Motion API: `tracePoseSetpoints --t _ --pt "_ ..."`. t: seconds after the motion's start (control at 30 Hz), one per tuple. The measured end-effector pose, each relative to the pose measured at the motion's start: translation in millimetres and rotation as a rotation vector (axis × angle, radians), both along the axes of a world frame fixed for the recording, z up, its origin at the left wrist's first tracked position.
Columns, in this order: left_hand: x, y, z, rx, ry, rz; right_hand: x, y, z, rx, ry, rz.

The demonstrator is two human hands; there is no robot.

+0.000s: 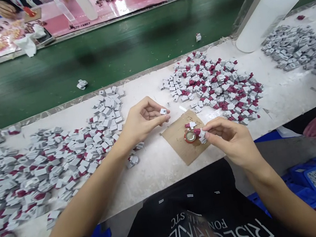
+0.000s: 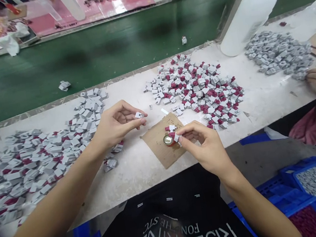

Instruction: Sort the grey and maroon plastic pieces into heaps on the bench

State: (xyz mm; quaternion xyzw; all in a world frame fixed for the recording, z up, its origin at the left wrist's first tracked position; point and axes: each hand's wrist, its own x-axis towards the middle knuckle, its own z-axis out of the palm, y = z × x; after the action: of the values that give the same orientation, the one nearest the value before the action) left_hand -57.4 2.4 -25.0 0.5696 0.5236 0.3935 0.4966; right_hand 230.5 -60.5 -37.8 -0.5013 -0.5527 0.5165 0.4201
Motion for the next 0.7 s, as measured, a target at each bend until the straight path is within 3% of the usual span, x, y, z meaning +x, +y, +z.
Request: tracePoseSetpoints --t 0.17,0.37,0.7 --pt "20.3 2.7 6.0 -0.09 0.022 -0.006 -5.3 23.1 -5.9 -0.095 0.248 -0.14" --pt "45.9 -0.2 22.2 -0.201 -0.12 -0.111 -19.2 41.7 -4.0 -0.095 0.387 -0.149" --pt "54.4 2.1 16.7 -0.203 -0.298 -0.101 -29.5 46.1 -1.6 -0.1 0.451 -0.144"
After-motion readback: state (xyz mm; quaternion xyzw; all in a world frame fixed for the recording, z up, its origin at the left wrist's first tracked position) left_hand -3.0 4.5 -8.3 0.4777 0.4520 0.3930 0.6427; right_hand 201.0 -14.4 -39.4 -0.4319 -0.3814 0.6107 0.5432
